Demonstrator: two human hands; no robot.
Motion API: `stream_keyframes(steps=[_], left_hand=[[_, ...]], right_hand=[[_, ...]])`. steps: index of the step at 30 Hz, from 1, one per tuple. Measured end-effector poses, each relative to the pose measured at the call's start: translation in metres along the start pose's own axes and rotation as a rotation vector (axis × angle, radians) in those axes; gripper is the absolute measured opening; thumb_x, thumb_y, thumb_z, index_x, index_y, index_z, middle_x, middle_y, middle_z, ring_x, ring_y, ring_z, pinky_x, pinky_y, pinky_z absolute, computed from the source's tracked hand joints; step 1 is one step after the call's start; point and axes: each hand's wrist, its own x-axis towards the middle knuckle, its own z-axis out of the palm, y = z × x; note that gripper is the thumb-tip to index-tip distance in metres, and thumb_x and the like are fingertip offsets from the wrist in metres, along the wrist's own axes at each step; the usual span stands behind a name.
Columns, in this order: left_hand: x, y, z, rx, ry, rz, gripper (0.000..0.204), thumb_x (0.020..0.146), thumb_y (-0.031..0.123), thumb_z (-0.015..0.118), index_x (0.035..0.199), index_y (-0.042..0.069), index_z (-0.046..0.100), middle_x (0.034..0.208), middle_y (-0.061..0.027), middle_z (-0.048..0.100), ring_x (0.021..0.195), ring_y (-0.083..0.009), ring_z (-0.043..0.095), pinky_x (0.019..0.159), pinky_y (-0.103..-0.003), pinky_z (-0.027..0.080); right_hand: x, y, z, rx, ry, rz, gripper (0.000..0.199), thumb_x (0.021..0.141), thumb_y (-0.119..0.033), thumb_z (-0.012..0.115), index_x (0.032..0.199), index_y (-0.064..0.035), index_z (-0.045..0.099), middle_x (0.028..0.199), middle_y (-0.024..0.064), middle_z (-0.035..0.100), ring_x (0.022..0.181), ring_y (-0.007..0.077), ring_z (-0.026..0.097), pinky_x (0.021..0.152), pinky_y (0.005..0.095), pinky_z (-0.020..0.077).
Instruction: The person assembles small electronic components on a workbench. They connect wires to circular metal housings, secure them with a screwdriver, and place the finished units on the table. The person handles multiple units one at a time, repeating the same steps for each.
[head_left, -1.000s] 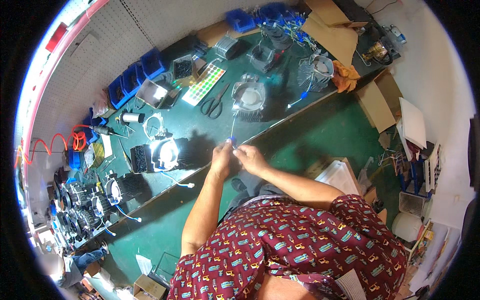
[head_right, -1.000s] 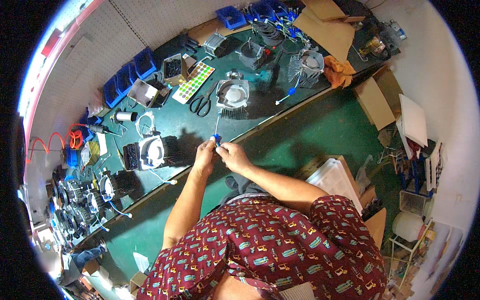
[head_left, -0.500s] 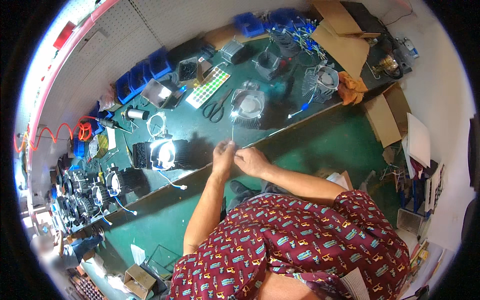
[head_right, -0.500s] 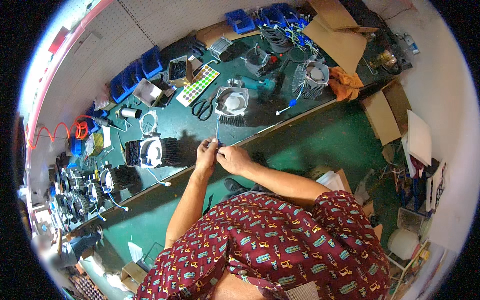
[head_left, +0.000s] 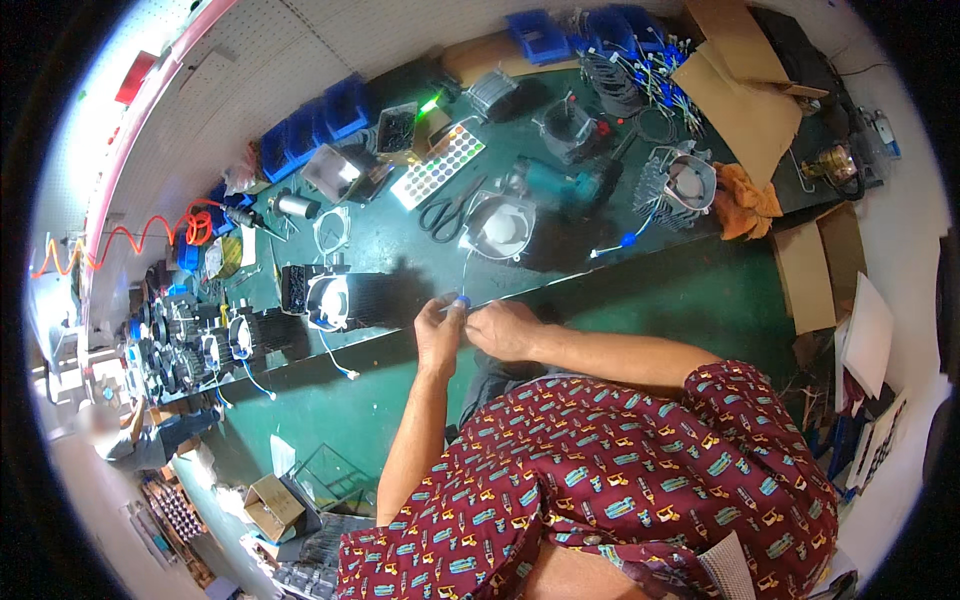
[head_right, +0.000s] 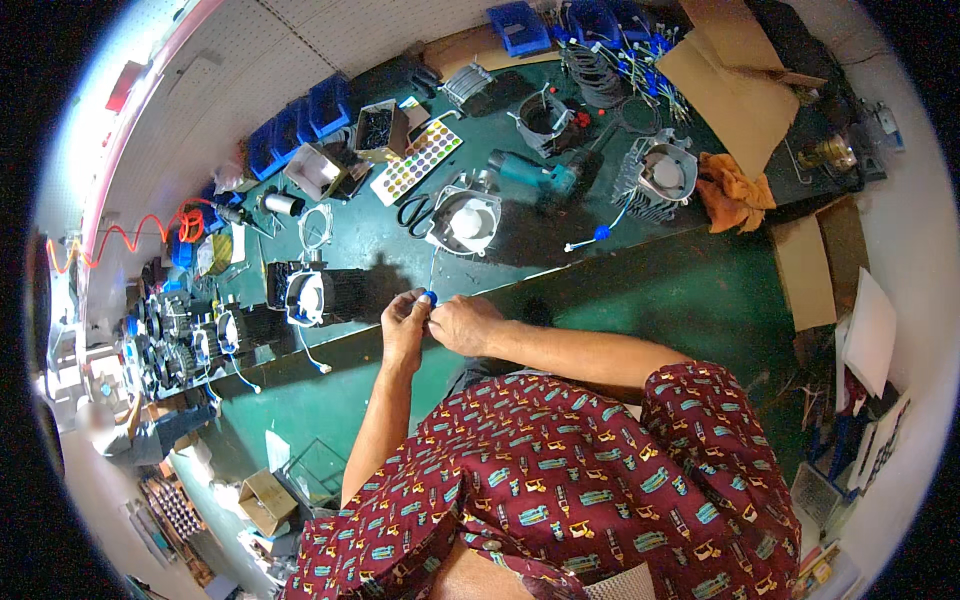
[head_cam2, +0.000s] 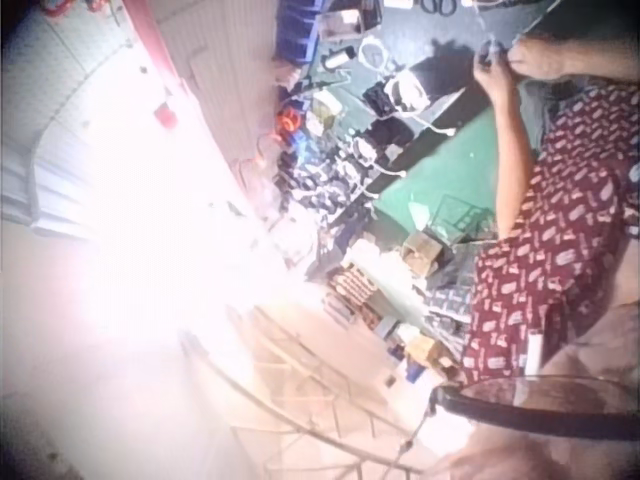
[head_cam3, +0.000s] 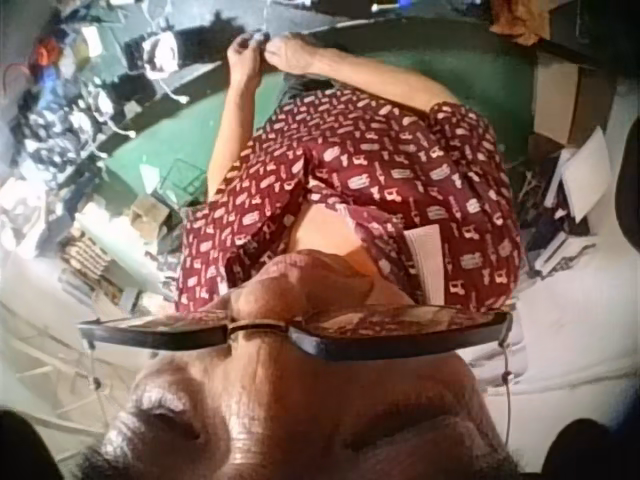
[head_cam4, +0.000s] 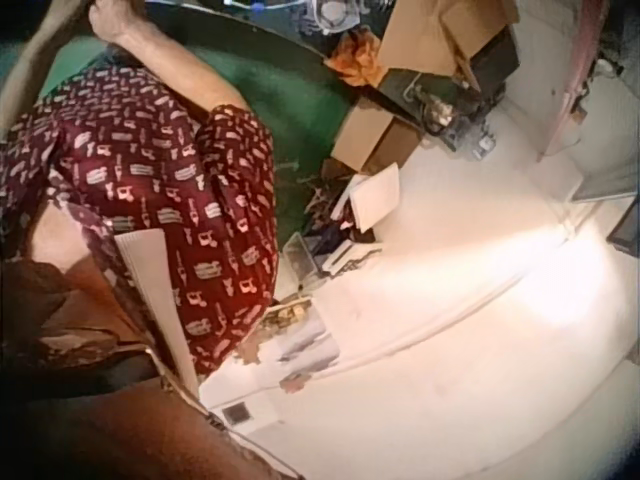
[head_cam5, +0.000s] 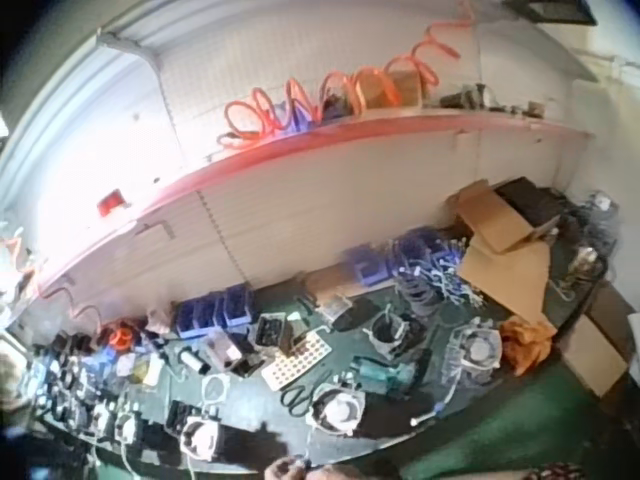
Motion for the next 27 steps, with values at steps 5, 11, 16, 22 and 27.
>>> stream_keyframes(steps=[5,11,16,22,27], left_hand=[[0.021,-0.004,0.011,-0.278,0.013,-0.057,0.025,0.101,0.013,0.058,0.116,-0.007,0.062,0.093,-0.0083,0.067,0.083,-0.0155,0.064,0.072,-0.03,0.054],[0.076,-0.003,0.029,-0.55,-0.119,-0.13,0.019,0.102,0.014,0.057,0.112,-0.002,0.057,0.096,-0.0108,0.064,0.08,-0.018,0.064,0.076,-0.034,0.058],[0.084,-0.021,0.036,-0.575,-0.175,-0.144,0.021,0.103,0.016,0.056,0.117,0.0,0.055,0.101,-0.0118,0.065,0.084,-0.0187,0.064,0.078,-0.035,0.057],[0.075,-0.018,0.035,-0.539,-0.202,-0.082,0.021,0.103,0.015,0.056,0.119,0.002,0.055,0.102,-0.0095,0.064,0.089,-0.0178,0.063,0.085,-0.036,0.056],[0.069,-0.021,0.031,-0.5,-0.149,-0.068,0.02,0.102,0.019,0.062,0.114,0.004,0.058,0.094,-0.0086,0.066,0.078,-0.0175,0.065,0.076,-0.032,0.059]], right_hand=[[0.008,0.0,-0.011,-0.025,-0.149,-0.111,0.034,0.096,-0.029,0.053,0.085,-0.0013,0.07,0.083,0.024,0.071,0.08,0.0423,0.07,0.078,0.0526,0.0555],[0.01,0.007,-0.017,-0.099,-0.24,-0.245,0.034,0.096,-0.03,0.056,0.08,-0.0023,0.067,0.081,0.0246,0.069,0.08,0.0444,0.068,0.077,0.0538,0.0535],[-0.008,0.023,-0.053,-0.145,-0.411,0.067,0.064,0.091,-0.064,0.054,0.082,-0.0036,0.073,0.086,0.0238,0.071,0.083,0.0411,0.07,0.077,0.0513,0.0536],[0.018,0.07,-0.108,-0.008,0.78,-0.067,0.04,0.08,-0.035,0.081,0.101,-0.0025,0.071,0.105,0.0159,0.069,0.1,0.0322,0.065,0.087,0.0442,0.051],[0.081,0.099,-0.104,-0.076,0.779,-0.094,0.05,0.077,-0.032,0.084,0.114,-0.0013,0.071,0.122,0.0183,0.067,0.118,0.0331,0.061,0.105,0.0423,0.0451]])
